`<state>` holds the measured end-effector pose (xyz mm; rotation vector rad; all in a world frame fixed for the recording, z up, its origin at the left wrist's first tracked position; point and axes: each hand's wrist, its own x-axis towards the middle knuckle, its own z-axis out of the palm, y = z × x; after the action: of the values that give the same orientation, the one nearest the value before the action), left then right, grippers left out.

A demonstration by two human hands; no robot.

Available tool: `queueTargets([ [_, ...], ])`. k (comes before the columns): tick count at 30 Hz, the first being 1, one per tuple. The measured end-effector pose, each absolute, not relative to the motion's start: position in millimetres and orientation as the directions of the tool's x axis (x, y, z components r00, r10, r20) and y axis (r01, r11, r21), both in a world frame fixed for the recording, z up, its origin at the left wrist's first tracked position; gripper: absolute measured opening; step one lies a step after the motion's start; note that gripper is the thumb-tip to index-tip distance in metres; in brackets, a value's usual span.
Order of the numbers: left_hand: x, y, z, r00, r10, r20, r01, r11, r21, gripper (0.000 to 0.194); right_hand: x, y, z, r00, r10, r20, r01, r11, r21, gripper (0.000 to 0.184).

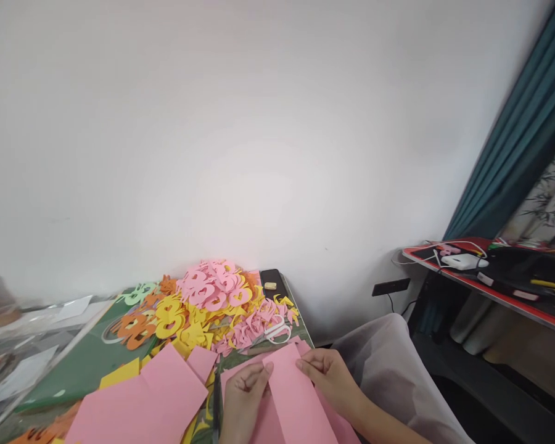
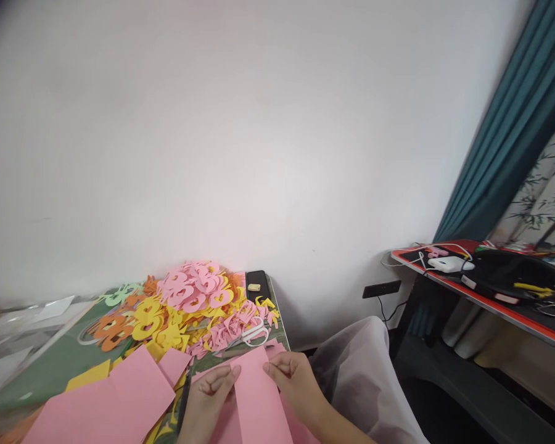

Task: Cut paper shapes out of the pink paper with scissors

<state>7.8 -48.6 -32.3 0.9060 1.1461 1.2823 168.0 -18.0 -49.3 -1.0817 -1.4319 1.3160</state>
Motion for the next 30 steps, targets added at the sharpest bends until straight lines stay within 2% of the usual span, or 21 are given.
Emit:
queueTargets([
  [4, 6, -48, -32, -0.162, 0.982, -0.095, -0.189, 0.063, 0.98, 0.032, 167, -20, -50, -0.217, 0.976, 0.035, 0.048, 0.046, -0.998, 0.041],
  [7, 6, -49, -33, -0.156, 0.985, -0.078, -0.17, 0.051, 0.984, 0.031, 166, -21, -50, -0.213, 0.976, 0.037, 0.047, 0.049, -0.998, 0.04],
  [10, 5, -49, -34, -0.151, 0.981, -0.123, -0.182, 0.095, 0.979, 0.034, 166, -21, -49, -0.22, 0.975, 0.044, 0.056, 0.058, -0.997, 0.04],
  [18, -5, -42, -42, -0.247, 0.964, -0.096, -0.168, 0.055, 0.984, 0.032, 167, -19, -51, -0.296, 0.955, 0.005, 0.068, 0.027, -0.997, 0.042],
  [22, -3, -41, -45, -0.169, 0.972, -0.165, -0.207, 0.128, 0.97, 0.032, 169, -16, -52, -0.25, 0.968, 0.029, 0.032, 0.038, -0.999, 0.04],
  [26, 4, -46, -43, -0.025, 0.975, -0.219, -0.148, 0.213, 0.966, 0.034, 172, -11, -50, -0.205, 0.978, 0.022, 0.015, 0.026, -1.0, 0.04],
  [30, 2, -45, -44, -0.144, 0.977, -0.157, -0.108, 0.142, 0.984, 0.037, 176, -6, -53, -0.263, 0.964, -0.035, 0.048, -0.023, -0.999, 0.044],
])
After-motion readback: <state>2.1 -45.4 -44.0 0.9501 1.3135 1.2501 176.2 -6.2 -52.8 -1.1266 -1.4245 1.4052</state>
